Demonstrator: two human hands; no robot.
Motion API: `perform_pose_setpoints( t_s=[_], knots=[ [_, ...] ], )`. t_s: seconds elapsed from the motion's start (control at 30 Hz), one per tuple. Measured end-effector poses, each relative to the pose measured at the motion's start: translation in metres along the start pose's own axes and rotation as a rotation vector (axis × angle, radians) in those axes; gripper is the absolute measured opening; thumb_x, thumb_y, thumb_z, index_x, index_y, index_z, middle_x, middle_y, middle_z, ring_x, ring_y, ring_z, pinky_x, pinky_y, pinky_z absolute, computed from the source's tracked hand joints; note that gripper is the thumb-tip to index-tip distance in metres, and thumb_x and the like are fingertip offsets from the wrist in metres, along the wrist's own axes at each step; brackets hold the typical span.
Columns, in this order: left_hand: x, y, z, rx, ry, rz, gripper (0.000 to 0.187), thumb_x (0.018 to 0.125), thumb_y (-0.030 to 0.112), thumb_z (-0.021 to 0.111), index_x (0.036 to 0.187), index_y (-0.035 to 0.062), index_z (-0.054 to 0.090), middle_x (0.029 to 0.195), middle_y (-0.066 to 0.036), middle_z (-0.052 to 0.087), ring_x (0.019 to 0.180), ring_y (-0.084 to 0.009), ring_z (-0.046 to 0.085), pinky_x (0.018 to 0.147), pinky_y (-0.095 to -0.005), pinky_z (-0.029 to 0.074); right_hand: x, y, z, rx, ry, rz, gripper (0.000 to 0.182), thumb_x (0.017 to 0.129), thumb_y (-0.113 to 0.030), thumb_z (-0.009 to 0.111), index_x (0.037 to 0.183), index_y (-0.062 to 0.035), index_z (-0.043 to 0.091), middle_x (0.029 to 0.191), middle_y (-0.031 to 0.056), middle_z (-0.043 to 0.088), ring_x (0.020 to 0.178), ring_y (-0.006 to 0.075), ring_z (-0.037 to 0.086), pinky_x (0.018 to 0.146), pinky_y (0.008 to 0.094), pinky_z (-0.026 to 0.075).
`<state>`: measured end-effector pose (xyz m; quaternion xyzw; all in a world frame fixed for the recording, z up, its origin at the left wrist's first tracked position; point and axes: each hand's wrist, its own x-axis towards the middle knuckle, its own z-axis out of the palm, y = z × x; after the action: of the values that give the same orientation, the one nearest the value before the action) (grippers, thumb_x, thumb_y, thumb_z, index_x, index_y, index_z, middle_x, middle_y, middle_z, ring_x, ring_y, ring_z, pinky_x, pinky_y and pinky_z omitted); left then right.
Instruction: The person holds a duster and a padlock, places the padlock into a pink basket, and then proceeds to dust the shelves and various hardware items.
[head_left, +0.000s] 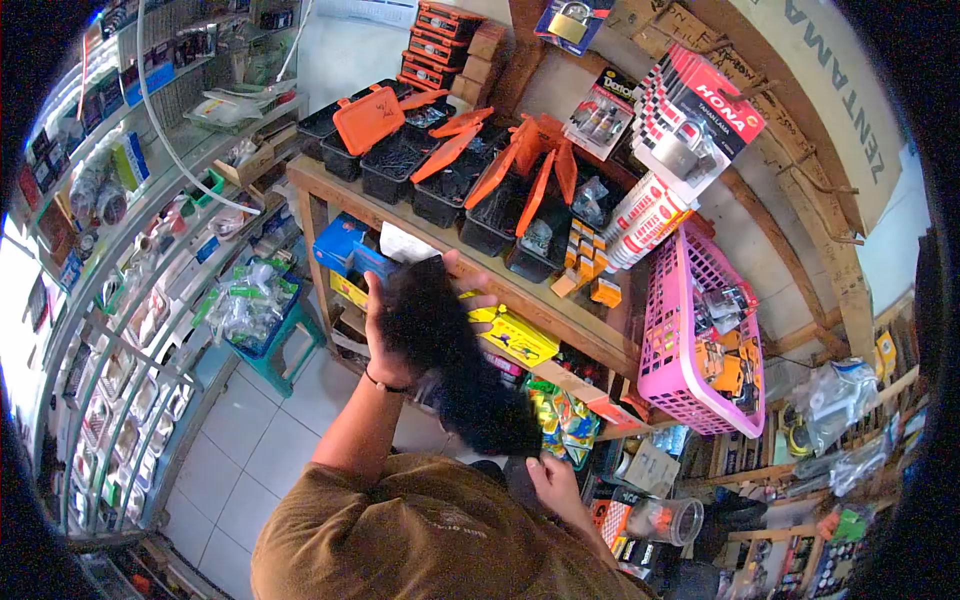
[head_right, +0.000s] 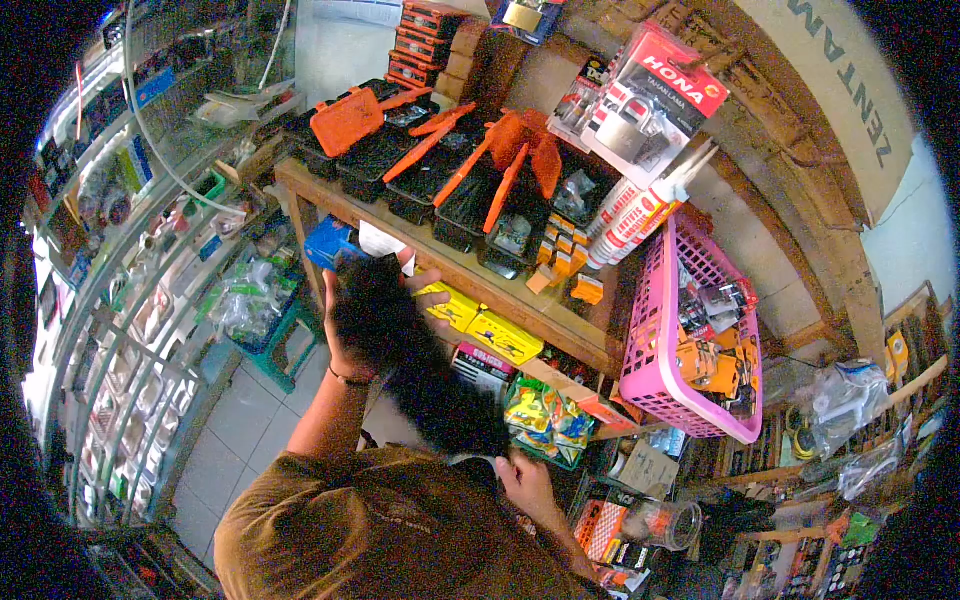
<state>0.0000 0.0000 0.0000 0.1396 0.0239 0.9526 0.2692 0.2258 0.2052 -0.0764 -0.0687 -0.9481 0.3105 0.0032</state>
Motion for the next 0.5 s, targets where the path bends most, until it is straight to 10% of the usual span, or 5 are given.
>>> perform_pose_setpoints(
  t_s=[0.1, 0.23, 0.3, 0.37, 0.5],
  knots=[
    [-0.007, 0.006, -0.002, -0.211, -0.039, -0.019, 0.068, 0.081, 0.056, 0.038, 0.125, 0.0047, 0.037, 0.115, -0.02, 0.049, 0.101, -0.0409, 0.049, 0.084, -0.0501, 0.041, -0.002, -0.006, 0.025, 0.08, 0.092, 0.13, 0.033, 0.079, -0.032, 0.056, 0.067, -0.0025, 0.048, 0.054, 0.0155, 0.052, 0.052, 0.031, 0.056, 0.047, 0.0364, 0.044],
    [0.011, 0.004, -0.02, -0.038, -0.407, -0.079, 0.074, 0.08, 0.063, 0.028, 0.131, 0.009, 0.027, 0.124, -0.023, 0.039, 0.111, -0.0398, 0.041, 0.09, -0.0496, 0.037, -0.002, -0.002, 0.022, 0.042, 0.092, -0.251, 0.031, 0.081, -0.028, 0.055, 0.065, -0.0027, 0.046, 0.049, 0.013, 0.046, 0.041, 0.0292, 0.046, 0.042, 0.0356, 0.037],
    [-0.008, 0.005, -0.005, -0.073, 0.013, 0.054, 0.078, 0.079, 0.065, 0.028, 0.131, 0.0071, 0.026, 0.126, -0.024, 0.037, 0.112, -0.0407, 0.04, 0.092, -0.0498, 0.034, -0.003, 0.001, 0.025, 0.188, 0.135, 0.087, 0.03, 0.08, -0.029, 0.056, 0.065, -0.0043, 0.047, 0.052, 0.0132, 0.05, 0.045, 0.0304, 0.053, 0.042, 0.0371, 0.04],
    [-0.011, 0.004, -0.001, -0.523, -0.226, -0.027, 0.085, 0.075, 0.069, 0.03, 0.131, 0.0058, 0.025, 0.128, -0.025, 0.034, 0.113, -0.0415, 0.039, 0.094, -0.0506, 0.032, -0.003, -0.001, 0.025, 0.169, 0.157, 0.058, 0.03, 0.08, -0.029, 0.057, 0.065, -0.005, 0.047, 0.051, 0.0127, 0.05, 0.044, 0.0286, 0.053, 0.04, 0.0358, 0.04],
    [-0.006, 0.004, -0.028, 0.056, -0.213, -0.014, 0.081, 0.076, 0.067, 0.034, 0.131, 0.0081, 0.026, 0.124, -0.024, 0.039, 0.104, -0.0412, 0.047, 0.084, -0.0563, 0.038, -0.009, -0.001, 0.022, 0.011, 0.077, -0.3, 0.033, 0.082, -0.029, 0.055, 0.065, -0.003, 0.046, 0.046, 0.0122, 0.043, 0.037, 0.021, 0.041, 0.038, 0.0309, 0.034]
  ],
)
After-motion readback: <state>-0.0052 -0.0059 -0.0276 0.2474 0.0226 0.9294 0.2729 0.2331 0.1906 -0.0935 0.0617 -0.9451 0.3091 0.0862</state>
